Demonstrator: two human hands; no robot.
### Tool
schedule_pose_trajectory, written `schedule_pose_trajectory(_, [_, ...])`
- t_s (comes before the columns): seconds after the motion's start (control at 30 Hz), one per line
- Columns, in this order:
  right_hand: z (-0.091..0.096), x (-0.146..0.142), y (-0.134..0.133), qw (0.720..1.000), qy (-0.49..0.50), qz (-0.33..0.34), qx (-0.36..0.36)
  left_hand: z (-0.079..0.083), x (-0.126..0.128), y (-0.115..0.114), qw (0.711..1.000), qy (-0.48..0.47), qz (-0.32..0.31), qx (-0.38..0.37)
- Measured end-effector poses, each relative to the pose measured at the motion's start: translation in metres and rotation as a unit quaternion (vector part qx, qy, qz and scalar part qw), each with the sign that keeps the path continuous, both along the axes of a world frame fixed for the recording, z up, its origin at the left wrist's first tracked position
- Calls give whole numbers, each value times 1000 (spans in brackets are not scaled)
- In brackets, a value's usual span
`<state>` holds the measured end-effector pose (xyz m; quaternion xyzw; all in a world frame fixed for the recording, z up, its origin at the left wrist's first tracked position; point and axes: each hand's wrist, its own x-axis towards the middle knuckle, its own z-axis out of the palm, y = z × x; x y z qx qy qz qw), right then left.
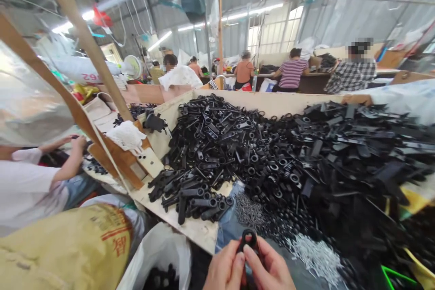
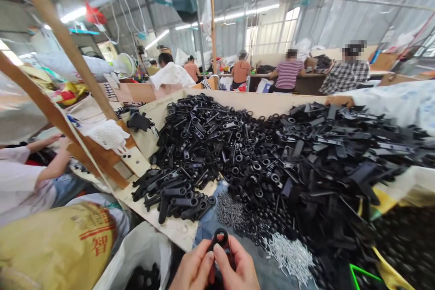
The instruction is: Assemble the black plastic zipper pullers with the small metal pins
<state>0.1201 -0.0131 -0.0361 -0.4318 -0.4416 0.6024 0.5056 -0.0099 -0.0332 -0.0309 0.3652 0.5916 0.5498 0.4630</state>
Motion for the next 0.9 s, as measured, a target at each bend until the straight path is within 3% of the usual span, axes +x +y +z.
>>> schedule_pose_trajectory(0.1, [6,6,32,989,-121,-11,86,27,-46,37,984,148,-32,99])
schedule_pose_trajectory(0.13, [11,8,46,980,-168,-15,106,35,-66,52,963,238,-35,122])
schedule_pose_trajectory(0.2, [25,11,75,951,-273,-18,146,46,-103,81,888,420,-5,188])
schedule_pose_trajectory(0.27, [38,8,106,892,-400,-10,209,44,-129,105,800,556,14,226])
schedule_pose_trajectory(0.3, [44,4,121,851,-462,-4,249,40,-137,114,770,594,17,231])
schedule_pose_trajectory(0.47, [47,-34,178,779,-524,99,329,15,-135,124,705,676,26,212])
schedule_pose_trajectory(0.53, [42,-46,189,756,-536,136,351,12,-132,121,697,685,33,209])
schedule_pose_trajectory(0.63, [34,-43,198,743,-544,140,364,16,-132,117,715,659,50,228])
schedule_pose_trajectory(0.73, [32,-12,195,756,-543,89,356,26,-126,112,771,567,68,282])
schedule_pose_trajectory(0.83, [37,25,175,773,-529,29,350,36,-98,105,890,375,34,255])
schedule_pose_trajectory(0.9, [43,41,152,780,-512,13,360,40,-68,100,980,171,-44,86])
